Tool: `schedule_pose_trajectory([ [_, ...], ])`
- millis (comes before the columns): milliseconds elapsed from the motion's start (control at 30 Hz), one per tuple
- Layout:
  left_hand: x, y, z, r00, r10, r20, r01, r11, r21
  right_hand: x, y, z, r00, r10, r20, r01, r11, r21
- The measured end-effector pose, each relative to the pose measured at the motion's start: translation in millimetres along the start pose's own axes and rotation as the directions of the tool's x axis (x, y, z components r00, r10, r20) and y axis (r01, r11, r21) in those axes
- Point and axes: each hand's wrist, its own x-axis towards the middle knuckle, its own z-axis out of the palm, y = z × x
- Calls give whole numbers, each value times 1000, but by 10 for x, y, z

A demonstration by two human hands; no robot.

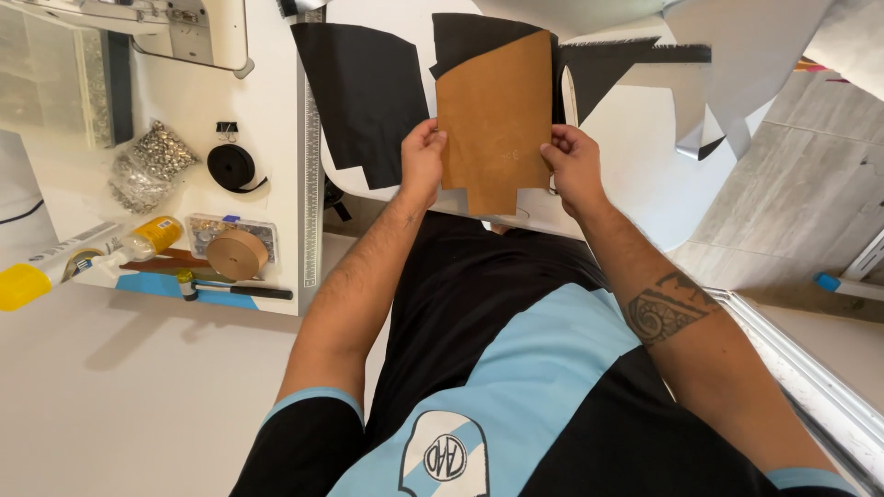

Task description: Cutting out shapes from leather pieces using scissors at a workshop table.

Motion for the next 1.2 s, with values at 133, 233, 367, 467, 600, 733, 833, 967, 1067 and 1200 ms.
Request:
schedule_pose_trajectory([
  [133,257,-241,41,1000,-1,-30,3,998,67,95,-14,-29,999,41,9,-41,996,-75],
  [233,351,-282,33,1000,-17,-6,18,996,92,179,68,-75,998,63,16,-60,983,-172],
  [367,341,-317,24,999,-30,-17,32,987,157,163,110,-74,996,85,16,-80,975,-206],
  [467,407,-405,7,1000,-22,-22,25,985,173,178,119,-44,996,84,19,-79,975,-208],
  [600,445,-478,-21,999,11,-32,-5,979,204,208,155,30,996,80,28,-71,969,-235],
  [733,450,-441,-44,999,17,-29,-11,981,194,168,77,87,997,69,36,-58,965,-255],
  [833,448,-448,-46,1000,21,-15,-18,977,211,146,43,82,996,76,52,-59,961,-270],
  [967,507,-488,-67,1000,23,-12,-20,979,205,203,90,83,996,70,55,-53,962,-267],
  [1067,428,-402,-75,1000,15,-1,-15,980,197,176,89,89,996,68,61,-47,956,-291],
  [1200,421,-346,-79,1000,23,11,-24,983,185,187,76,93,995,70,69,-46,951,-305],
])
